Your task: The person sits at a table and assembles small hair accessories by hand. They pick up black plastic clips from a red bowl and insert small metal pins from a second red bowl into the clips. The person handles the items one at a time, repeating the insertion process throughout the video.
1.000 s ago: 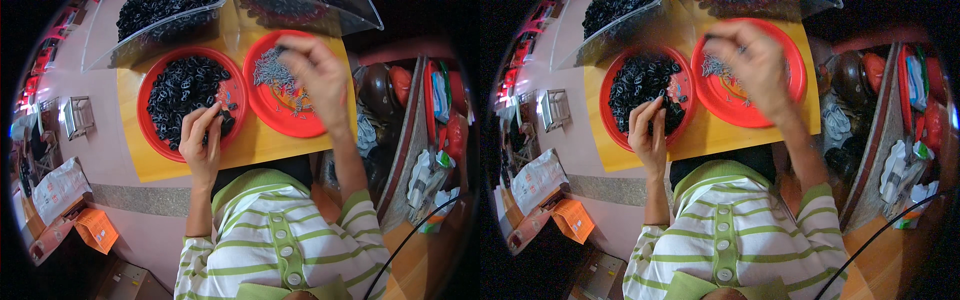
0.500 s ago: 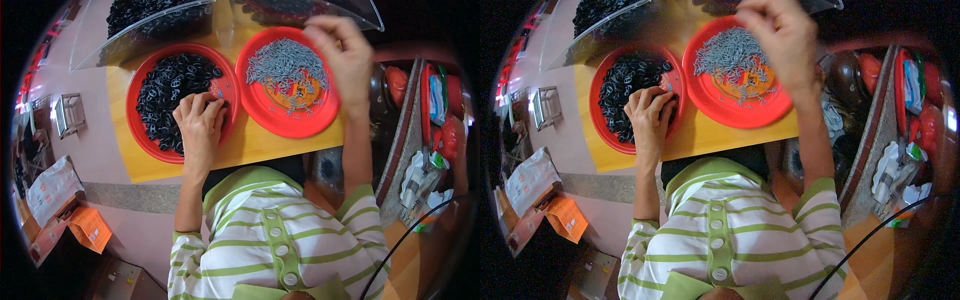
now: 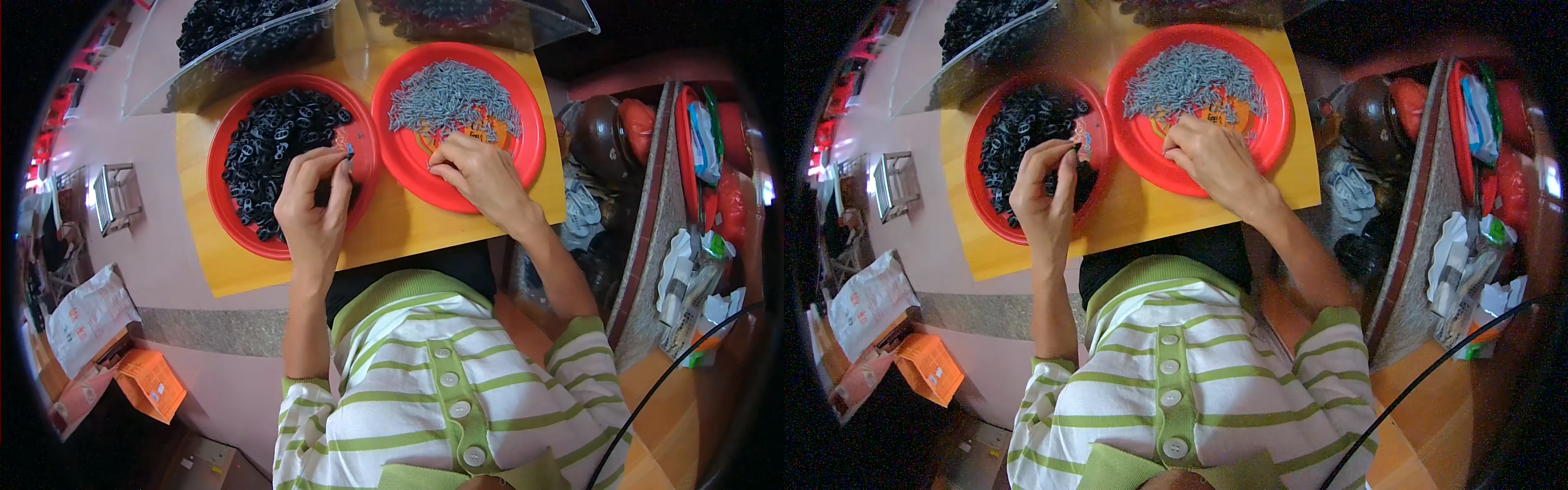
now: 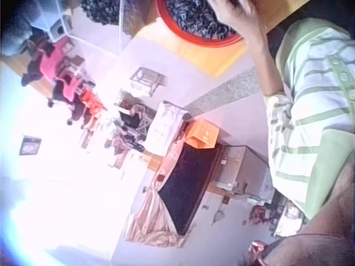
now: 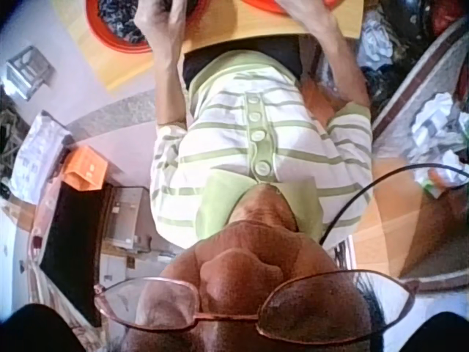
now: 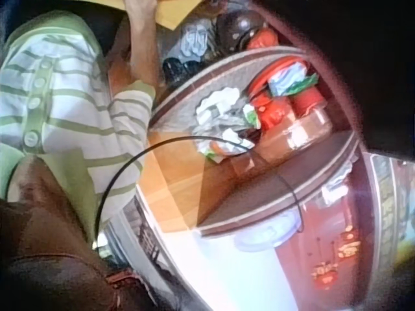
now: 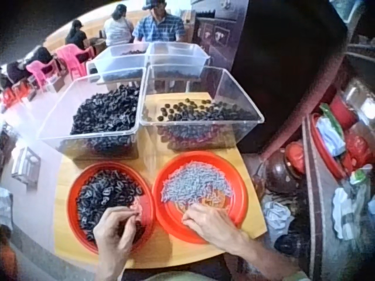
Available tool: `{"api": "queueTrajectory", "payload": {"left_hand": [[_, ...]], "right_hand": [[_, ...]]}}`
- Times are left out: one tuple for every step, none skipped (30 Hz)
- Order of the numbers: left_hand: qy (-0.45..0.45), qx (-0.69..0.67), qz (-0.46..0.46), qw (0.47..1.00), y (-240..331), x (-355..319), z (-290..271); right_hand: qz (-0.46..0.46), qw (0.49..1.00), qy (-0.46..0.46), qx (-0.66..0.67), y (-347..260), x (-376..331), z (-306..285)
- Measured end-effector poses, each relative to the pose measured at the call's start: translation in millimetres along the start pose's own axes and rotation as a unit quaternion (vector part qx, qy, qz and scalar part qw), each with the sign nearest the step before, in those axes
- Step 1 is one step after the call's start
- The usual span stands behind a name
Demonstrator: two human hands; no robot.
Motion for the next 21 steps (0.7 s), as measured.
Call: {"api": "queueTrajectory", "payload": {"left_hand": [[0.046, -0.124, -0.061, 0.989, -7, -8, -1], [0.029, -0.192, -0.119, 0.974, -7, -15, 2], [0.045, -0.264, -0.169, 0.948, -8, -21, 4], [0.063, -0.333, -0.218, 0.915, -6, -29, 9], [0.080, -0.399, -0.265, 0.874, -6, -35, 15], [0.073, -0.433, -0.266, 0.858, -4, -38, 18], [0.074, -0.451, -0.283, 0.843, -4, -42, 21], [0.075, -0.469, -0.300, 0.828, -3, -46, 24], [0.075, -0.486, -0.316, 0.812, -3, -50, 27], [0.073, -0.490, -0.319, 0.808, -2, -51, 28], [0.071, -0.496, -0.318, 0.805, -2, -53, 29], [0.068, -0.501, -0.317, 0.802, -3, -54, 31], [0.065, -0.508, -0.316, 0.799, -4, -55, 32], [0.060, -0.498, -0.319, 0.804, -5, -55, 33], [0.054, -0.488, -0.322, 0.809, -5, -55, 33], [0.046, -0.479, -0.325, 0.814, -5, -55, 34], [0.043, -0.485, -0.321, 0.812, -6, -55, 35], [0.040, -0.491, -0.317, 0.810, -7, -56, 37], [0.038, -0.495, -0.313, 0.809, -7, -57, 36], [0.038, -0.505, -0.314, 0.804, -5, -57, 37], [0.038, -0.514, -0.314, 0.798, 0, -56, 39]], "right_hand": [[-0.008, 1.000, 0.007, -0.011, -2, 0, 0], [-0.015, 1.000, 0.014, -0.021, -3, 0, 1], [-0.023, 0.999, 0.021, -0.032, -4, 0, 1], [-0.031, 0.999, 0.017, -0.040, -7, 0, 3], [-0.040, 0.998, 0.014, -0.049, -8, 1, 5], [-0.048, 0.997, 0.010, -0.058, -10, 2, 6], [-0.054, 0.997, 0.016, -0.061, -12, 2, 7], [-0.061, 0.996, 0.021, -0.065, -14, 1, 7], [-0.067, 0.995, 0.027, -0.069, -15, 1, 7], [-0.064, 0.996, 0.031, -0.053, -14, 1, 6], [-0.061, 0.997, 0.035, -0.037, -13, 1, 4], [-0.057, 0.997, 0.039, -0.021, -12, 0, 3], [-0.046, 0.998, 0.034, -0.004, -10, 0, 1], [-0.034, 0.999, 0.029, 0.013, -9, -1, -1], [-0.022, 0.999, 0.024, 0.030, -8, -1, -2], [-0.015, 0.998, 0.029, 0.061, -8, -2, -5], [-0.008, 0.995, 0.035, 0.092, -9, -3, -6], [-0.001, 0.992, 0.040, 0.123, -9, -4, -9], [-0.003, 0.992, 0.041, 0.121, -10, -6, -10], [-0.004, 0.992, 0.043, 0.120, -12, -8, -11], [-0.006, 0.992, 0.044, 0.119, -14, -10, -12]]}}
Point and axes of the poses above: each hand's wrist, its own x-axis towards the middle knuckle, its own z-axis out of the palm, y = z × x, the point moved 7 cm from there along x, towards the middle knuckle, and after that the axes turned 14 degrees about z, right-handed, at the moved point
